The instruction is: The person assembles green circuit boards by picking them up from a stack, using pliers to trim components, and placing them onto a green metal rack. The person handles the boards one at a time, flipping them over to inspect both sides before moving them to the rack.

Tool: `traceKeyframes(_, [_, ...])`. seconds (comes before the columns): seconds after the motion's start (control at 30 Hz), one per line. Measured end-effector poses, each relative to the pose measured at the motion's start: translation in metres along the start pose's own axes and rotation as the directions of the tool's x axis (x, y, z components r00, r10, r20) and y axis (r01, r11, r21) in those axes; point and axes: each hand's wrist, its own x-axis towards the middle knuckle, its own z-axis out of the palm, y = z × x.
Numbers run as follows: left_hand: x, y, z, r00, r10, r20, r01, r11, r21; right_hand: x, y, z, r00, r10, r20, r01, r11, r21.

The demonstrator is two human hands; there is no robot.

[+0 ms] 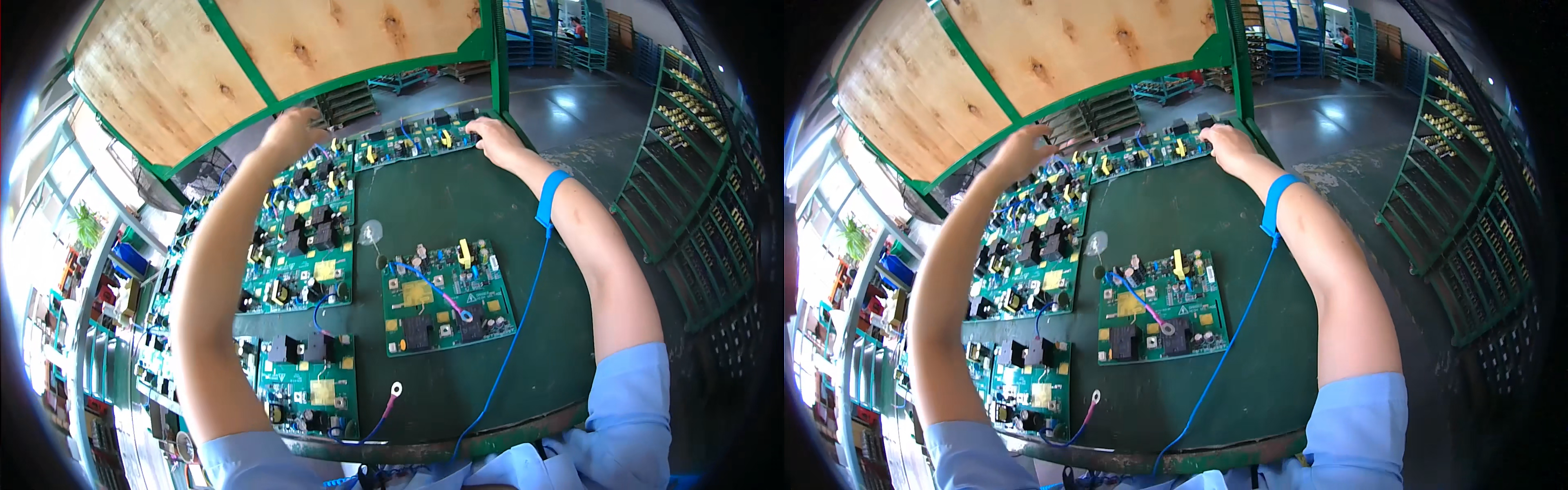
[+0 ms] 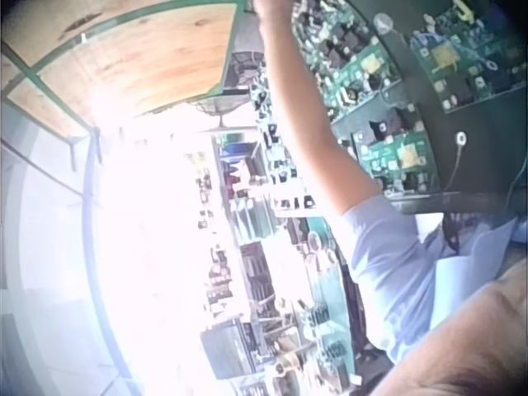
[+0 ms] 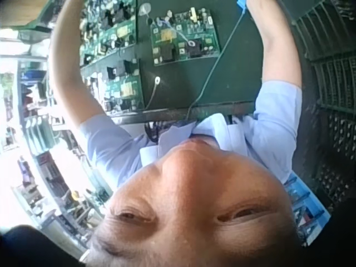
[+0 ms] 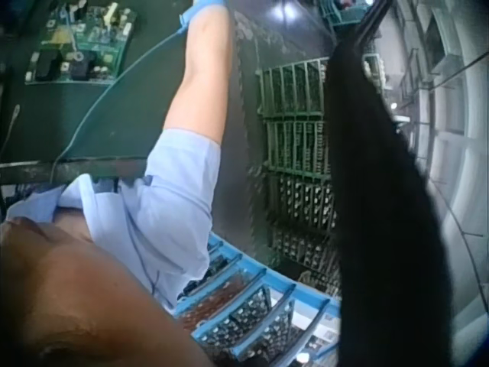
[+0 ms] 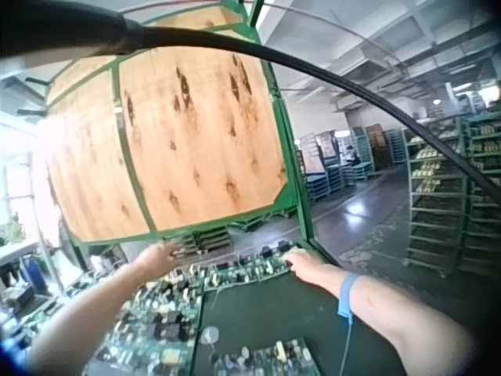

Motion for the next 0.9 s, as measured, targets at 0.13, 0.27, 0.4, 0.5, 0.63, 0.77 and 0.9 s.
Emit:
traceKeyframes(0.13, [-0.050, -0.014, -0.029, 0.996, 0.022, 0.085, -0.025, 0.999, 0.045, 0.010, -0.006, -0.002, 0.992, 0.059, 0.108, -0.052, 0.997, -0.064])
traceKeyframes(0.27, [-0.095, -0.010, -0.052, 0.992, 0.055, 0.113, -0.052, 0.998, -0.021, 0.010, -0.026, -0.028, 0.992, 0.104, 0.077, -0.087, 0.977, -0.197])
traceKeyframes(0.4, [-0.147, -0.039, -0.074, 0.994, -0.035, 0.108, 0.033, 0.999, 0.023, 0.005, -0.141, -0.090, 0.919, -0.260, 0.295, 0.161, 0.933, 0.321])
traceKeyframes(0.5, [-0.156, -0.020, -0.076, 0.989, -0.049, 0.138, 0.047, 0.999, 0.019, -0.076, -0.190, -0.145, 0.723, -0.469, 0.507, 0.354, 0.882, 0.311])
traceKeyframes(0.63, [-0.157, 0.001, -0.065, 0.988, 0.005, 0.157, 0.005, 0.998, -0.064, -0.162, -0.189, -0.129, 0.698, -0.619, 0.360, 0.602, 0.780, 0.173])
traceKeyframes(0.77, [-0.165, 0.013, -0.063, 0.986, 0.053, 0.159, -0.040, 0.996, -0.083, -0.152, -0.184, -0.098, 0.748, -0.633, 0.202, 0.594, 0.773, 0.221])
traceKeyframes(0.9, [-0.167, 0.021, -0.061, 0.990, 0.070, 0.126, -0.058, 0.994, -0.095, -0.111, -0.166, -0.072, 0.821, -0.527, 0.219, 0.473, 0.843, 0.256])
